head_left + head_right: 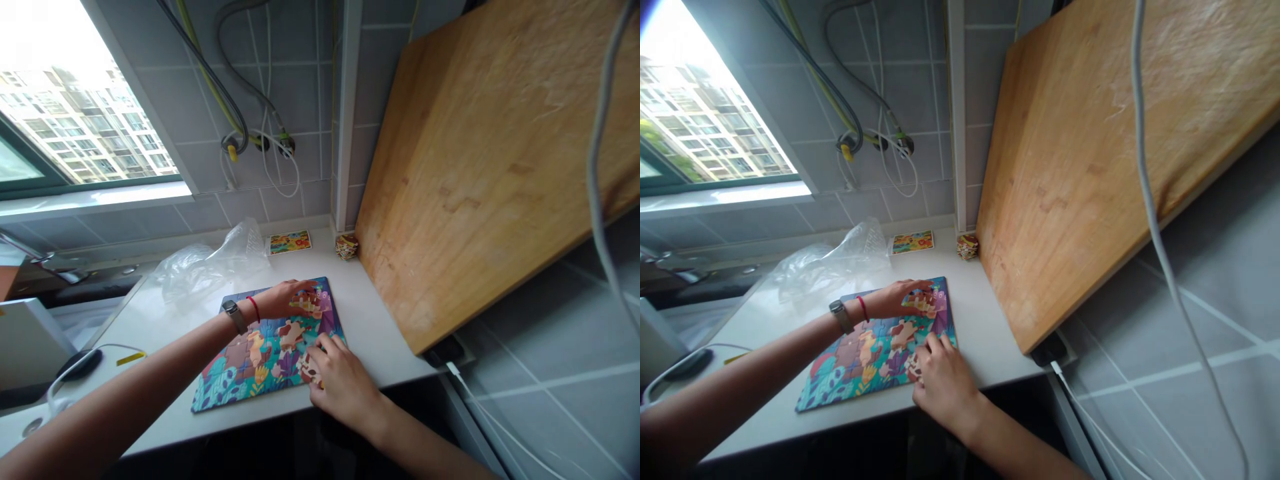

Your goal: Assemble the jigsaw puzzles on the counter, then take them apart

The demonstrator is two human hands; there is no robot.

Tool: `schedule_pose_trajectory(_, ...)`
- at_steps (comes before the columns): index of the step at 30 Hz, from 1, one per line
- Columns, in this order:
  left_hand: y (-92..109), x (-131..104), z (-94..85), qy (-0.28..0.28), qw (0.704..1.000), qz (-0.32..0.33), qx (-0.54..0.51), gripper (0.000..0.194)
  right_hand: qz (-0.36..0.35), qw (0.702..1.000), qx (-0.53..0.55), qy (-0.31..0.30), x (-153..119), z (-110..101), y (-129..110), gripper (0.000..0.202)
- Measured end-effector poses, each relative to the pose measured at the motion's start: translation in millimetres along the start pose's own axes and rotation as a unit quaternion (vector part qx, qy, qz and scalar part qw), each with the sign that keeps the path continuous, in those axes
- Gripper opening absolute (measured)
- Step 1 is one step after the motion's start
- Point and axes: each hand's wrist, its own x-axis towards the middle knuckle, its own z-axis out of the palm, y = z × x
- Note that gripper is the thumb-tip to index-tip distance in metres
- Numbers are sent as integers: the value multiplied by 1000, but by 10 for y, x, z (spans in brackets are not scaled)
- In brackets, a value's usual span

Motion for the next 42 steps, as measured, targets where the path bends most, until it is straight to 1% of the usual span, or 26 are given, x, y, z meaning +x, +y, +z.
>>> schedule_pose_trajectory(2, 9, 59, -18, -3, 1000, 6, 13, 63, 0, 1000, 2, -2, 4, -5, 2, 41)
schedule_pose_trajectory(8, 57, 199, -47, -22, 999, 36, 26, 66, -9, 1000, 11, 0, 2, -16, 34, 44)
schedule_pose_trajectory(12, 77, 213, -28, -40, 998, 33, 32, 71, -8, 1000, 11, -10, 32, -37, 69, 41)
schedule_pose_trajectory(14, 86, 226, -13, -51, 998, 30, 26, 72, -5, 1000, 14, -12, 59, -54, 93, 45)
schedule_pose_trajectory(17, 100, 253, -6, -59, 998, 19, 31, 70, -1, 1000, 25, -2, 97, -97, 142, 51)
schedule_pose_trajectory(19, 112, 263, -11, -61, 997, 14, 36, 69, -6, 999, 39, 8, 112, -134, 183, 50)
schedule_pose_trajectory(23, 138, 268, -16, -67, 997, 7, 45, 67, -59, 995, 86, 1, 130, -185, 255, 54)
schedule_pose_trajectory(26, 154, 302, -11, -80, 996, -6, 47, 71, -104, 989, 104, -10, 188, -170, 253, 55)
schedule_pose_trajectory(29, 167, 357, -16, -94, 995, -10, 39, 74, -142, 985, 97, -10, 333, -118, 197, 53)
schedule_pose_trajectory(31, 166, 372, -32, -96, 995, -9, 32, 70, -170, 982, 82, -21, 473, -82, 158, 53)
schedule_pose_trajectory(33, 138, 343, -60, -86, 996, -13, 30, 62, -196, 978, 62, -41, 630, -59, 141, 54)
schedule_pose_trajectory(35, 72, 258, -98, -70, 997, -24, 30, 55, -204, 976, 47, -69, 779, -60, 148, 52)
schedule_pose_trajectory(39, -136, -30, -160, -27, 998, -50, 13, 52, -175, 976, 26, -131, 965, -143, 156, 50)
schedule_pose_trajectory(42, -251, -249, -138, 26, 997, -67, -30, 45, -135, 980, 10, -145, 979, -221, 81, 53)
